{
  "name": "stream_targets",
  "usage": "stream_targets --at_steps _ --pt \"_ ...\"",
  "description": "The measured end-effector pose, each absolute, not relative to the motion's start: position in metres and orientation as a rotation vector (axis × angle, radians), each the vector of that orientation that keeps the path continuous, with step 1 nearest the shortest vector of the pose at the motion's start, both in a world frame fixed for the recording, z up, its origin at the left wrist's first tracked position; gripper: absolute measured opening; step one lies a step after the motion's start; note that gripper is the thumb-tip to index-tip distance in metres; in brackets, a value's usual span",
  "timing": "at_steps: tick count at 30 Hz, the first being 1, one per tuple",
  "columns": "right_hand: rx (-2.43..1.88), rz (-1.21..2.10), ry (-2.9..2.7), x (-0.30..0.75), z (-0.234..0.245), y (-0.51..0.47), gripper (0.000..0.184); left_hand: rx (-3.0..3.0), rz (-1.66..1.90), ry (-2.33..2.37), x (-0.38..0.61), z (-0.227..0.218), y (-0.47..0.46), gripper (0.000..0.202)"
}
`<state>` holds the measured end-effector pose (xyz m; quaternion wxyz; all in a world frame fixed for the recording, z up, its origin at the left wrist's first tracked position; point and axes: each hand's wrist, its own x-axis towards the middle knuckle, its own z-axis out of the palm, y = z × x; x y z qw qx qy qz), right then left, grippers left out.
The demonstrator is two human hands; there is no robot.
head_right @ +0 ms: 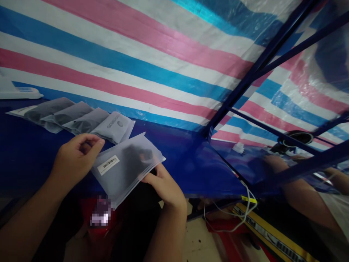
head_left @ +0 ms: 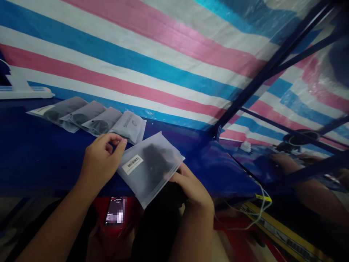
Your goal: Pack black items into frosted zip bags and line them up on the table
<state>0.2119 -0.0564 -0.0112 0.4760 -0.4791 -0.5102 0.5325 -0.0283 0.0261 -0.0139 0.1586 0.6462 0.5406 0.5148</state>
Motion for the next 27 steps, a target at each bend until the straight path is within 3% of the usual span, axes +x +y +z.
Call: stream_targets --at_steps 4,8,13,27 --pt "-1.17 1.287 -1.25 0.203 -0.007 -0.054 0.055 2.056 1.644 1.304 -0.023 -0.007 0.015 0.009" --pt "-1.155 1.276 -1.296 0.2 -0.004 -0.052 0.053 2.164 1.342 1.04 -0.013 -0.014 0.011 0.008" --pt "-1.174 1.267 -1.299 0.201 -0.005 -0.052 0.056 2.018 1.081 1.151 -0.011 -0.027 0.022 0.014" --pt "-1.419 1.103 -1.35 0.192 0.014 -0.065 0.048 2.008 1.015 1.289 -0.012 -0.02 0.023 0.016"
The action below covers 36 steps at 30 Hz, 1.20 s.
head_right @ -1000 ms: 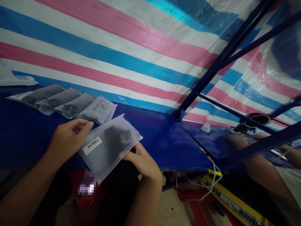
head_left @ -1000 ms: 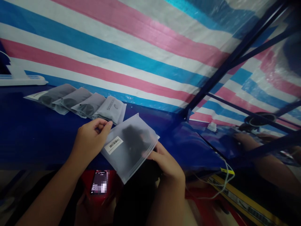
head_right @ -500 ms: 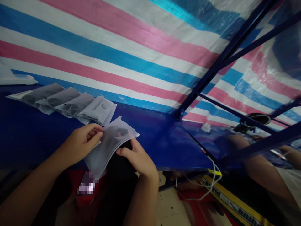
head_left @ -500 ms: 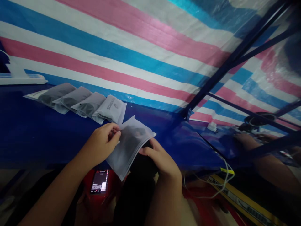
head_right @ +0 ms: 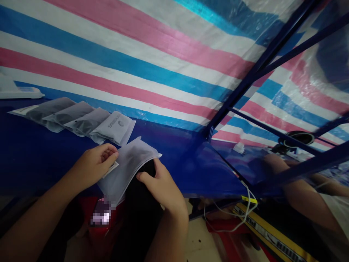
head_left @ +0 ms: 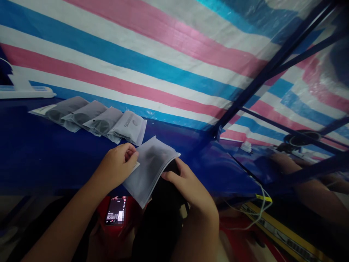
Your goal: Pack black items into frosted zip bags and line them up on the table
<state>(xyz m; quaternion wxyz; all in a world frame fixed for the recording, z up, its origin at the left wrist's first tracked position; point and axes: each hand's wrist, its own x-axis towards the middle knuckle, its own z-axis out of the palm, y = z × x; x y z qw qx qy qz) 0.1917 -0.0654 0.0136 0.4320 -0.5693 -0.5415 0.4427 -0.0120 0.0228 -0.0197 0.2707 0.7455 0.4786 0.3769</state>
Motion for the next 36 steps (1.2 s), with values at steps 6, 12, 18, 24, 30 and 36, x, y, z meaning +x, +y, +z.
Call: stream_targets --at_steps 6,12,18,24,30,36 --pt "-1.424 1.123 -1.431 0.201 0.016 -0.076 0.05 2.034 1.035 1.287 -0.012 -0.02 0.021 0.015" --pt "-1.329 1.213 -1.532 0.207 0.017 -0.079 0.052 2.071 1.034 1.303 -0.011 -0.022 0.022 0.014" --pt "-1.347 1.255 -1.427 0.198 0.011 -0.072 0.047 2.089 1.199 1.226 -0.011 -0.016 0.016 0.017" --pt "-1.346 1.274 -1.391 0.193 0.01 -0.068 0.043 2.065 1.031 0.999 -0.014 -0.012 0.01 0.033" --pt "-1.305 1.254 -1.533 0.201 0.017 -0.076 0.051 2.028 0.9 1.051 -0.013 -0.016 0.011 0.042" --pt "-1.107 1.462 -1.604 0.226 0.008 -0.089 0.064 2.071 0.901 1.005 -0.015 -0.021 0.013 0.042"
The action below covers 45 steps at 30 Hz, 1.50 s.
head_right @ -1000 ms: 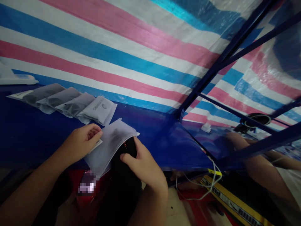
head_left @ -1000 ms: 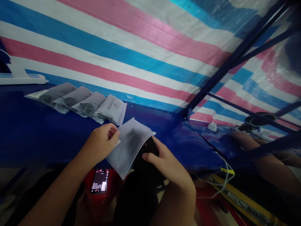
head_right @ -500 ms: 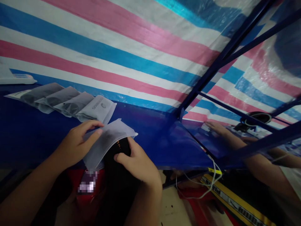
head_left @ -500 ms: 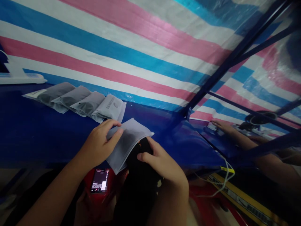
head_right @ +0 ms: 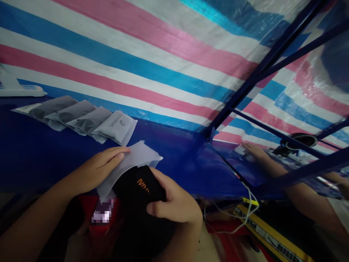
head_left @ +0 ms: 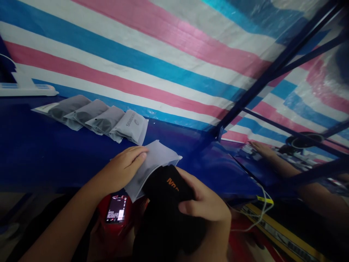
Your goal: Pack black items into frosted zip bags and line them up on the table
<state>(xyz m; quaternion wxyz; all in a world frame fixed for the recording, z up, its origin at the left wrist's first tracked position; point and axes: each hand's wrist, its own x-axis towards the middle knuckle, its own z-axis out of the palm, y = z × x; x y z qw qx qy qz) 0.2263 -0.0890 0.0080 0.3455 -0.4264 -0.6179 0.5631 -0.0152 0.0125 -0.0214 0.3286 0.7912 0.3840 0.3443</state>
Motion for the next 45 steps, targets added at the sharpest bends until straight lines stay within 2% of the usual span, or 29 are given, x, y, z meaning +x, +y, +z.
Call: stream_targets --at_steps 4,11,20,24,29,35,38,45 --pt "-0.945 1.514 -1.386 0.237 -0.009 -0.089 0.075 2.149 0.874 0.974 -0.015 -0.027 0.016 0.04" --pt "-0.972 1.346 -1.151 0.22 -0.006 -0.081 0.071 2.283 0.842 0.945 -0.011 -0.031 0.016 0.034" --pt "-1.044 1.339 -1.26 0.203 -0.001 -0.06 0.066 2.298 0.856 0.86 -0.01 -0.021 0.011 0.04" --pt "-1.015 1.308 -1.222 0.202 -0.002 -0.059 0.06 2.27 0.884 0.917 -0.01 -0.022 0.012 0.033" --pt "-1.075 1.252 -1.199 0.209 -0.001 -0.066 0.067 2.292 0.865 0.921 -0.011 -0.022 0.012 0.027" --pt "-1.083 1.188 -1.233 0.203 0.0 -0.062 0.06 2.236 0.87 0.855 -0.011 -0.02 0.011 0.025" --pt "-1.06 1.168 -1.239 0.198 -0.001 -0.059 0.054 2.191 0.924 0.807 -0.01 -0.019 0.012 0.027" --pt "-1.094 1.03 -1.019 0.213 0.0 -0.066 0.053 2.208 1.282 0.757 -0.015 -0.018 0.009 0.019"
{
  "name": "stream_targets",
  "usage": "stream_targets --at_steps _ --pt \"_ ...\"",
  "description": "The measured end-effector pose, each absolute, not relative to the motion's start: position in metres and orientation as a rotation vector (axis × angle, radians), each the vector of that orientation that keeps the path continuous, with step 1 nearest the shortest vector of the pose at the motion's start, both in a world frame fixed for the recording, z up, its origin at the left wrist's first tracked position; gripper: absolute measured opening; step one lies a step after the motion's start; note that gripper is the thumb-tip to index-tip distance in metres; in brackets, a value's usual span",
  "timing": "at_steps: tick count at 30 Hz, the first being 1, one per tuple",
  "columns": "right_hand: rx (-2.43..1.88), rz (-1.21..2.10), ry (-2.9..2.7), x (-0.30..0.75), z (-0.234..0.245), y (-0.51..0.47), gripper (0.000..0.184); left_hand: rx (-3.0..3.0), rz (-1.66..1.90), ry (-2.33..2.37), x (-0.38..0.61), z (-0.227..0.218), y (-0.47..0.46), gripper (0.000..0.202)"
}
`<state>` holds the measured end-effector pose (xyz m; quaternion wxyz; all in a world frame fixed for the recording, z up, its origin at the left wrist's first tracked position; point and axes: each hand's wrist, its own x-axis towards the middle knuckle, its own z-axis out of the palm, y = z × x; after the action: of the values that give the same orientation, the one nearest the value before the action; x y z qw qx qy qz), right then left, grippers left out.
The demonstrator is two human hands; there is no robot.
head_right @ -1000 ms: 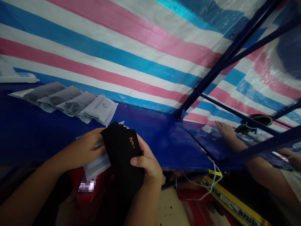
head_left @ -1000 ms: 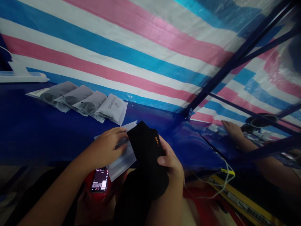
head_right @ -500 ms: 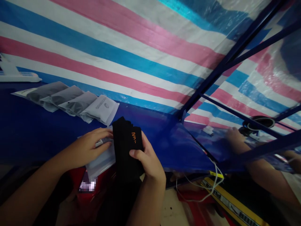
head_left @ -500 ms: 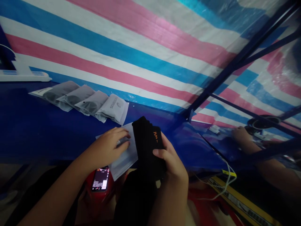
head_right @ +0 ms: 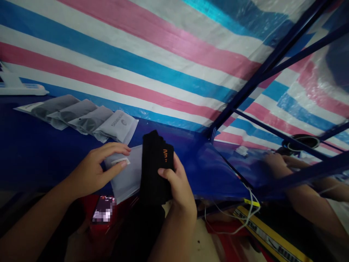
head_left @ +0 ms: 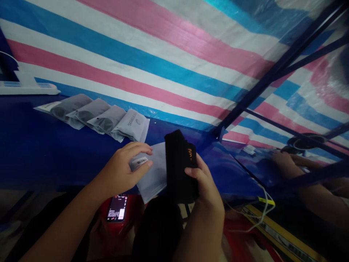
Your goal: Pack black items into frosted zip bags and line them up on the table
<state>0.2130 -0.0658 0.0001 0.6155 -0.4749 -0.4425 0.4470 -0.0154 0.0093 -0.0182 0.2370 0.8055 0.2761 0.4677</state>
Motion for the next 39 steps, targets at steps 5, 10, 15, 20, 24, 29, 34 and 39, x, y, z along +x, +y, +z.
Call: stream_targets --at_steps 5,10,15,20,24,29,34,39 --pt "-1.124 0.909 -0.788 0.225 0.0 -0.069 0.05 2.289 1.284 0.653 -0.018 -0.012 0.004 0.026" --pt "-1.069 0.841 -0.636 0.218 0.004 -0.064 0.047 2.369 1.237 0.656 -0.016 -0.011 0.001 0.037" --pt "-1.015 0.858 -0.534 0.205 0.008 -0.056 0.051 2.386 1.325 0.716 -0.012 -0.013 0.0 0.044" --pt "-0.916 0.875 -0.509 0.2 0.01 -0.054 0.049 2.41 1.358 0.648 -0.012 -0.011 -0.004 0.044" --pt "-0.887 0.842 -0.5 0.198 0.01 -0.052 0.049 2.401 1.466 0.597 -0.009 -0.011 -0.006 0.038" --pt "-0.871 0.84 -0.604 0.19 0.002 -0.044 0.051 2.427 1.592 0.713 -0.003 -0.011 0.002 0.03" --pt "-0.858 0.856 -0.682 0.181 -0.01 -0.034 0.051 2.489 1.531 0.859 -0.004 -0.014 0.012 0.029" --pt "-0.918 0.66 -0.797 0.18 -0.016 -0.031 0.05 2.384 1.631 0.963 -0.006 -0.02 0.015 0.024"
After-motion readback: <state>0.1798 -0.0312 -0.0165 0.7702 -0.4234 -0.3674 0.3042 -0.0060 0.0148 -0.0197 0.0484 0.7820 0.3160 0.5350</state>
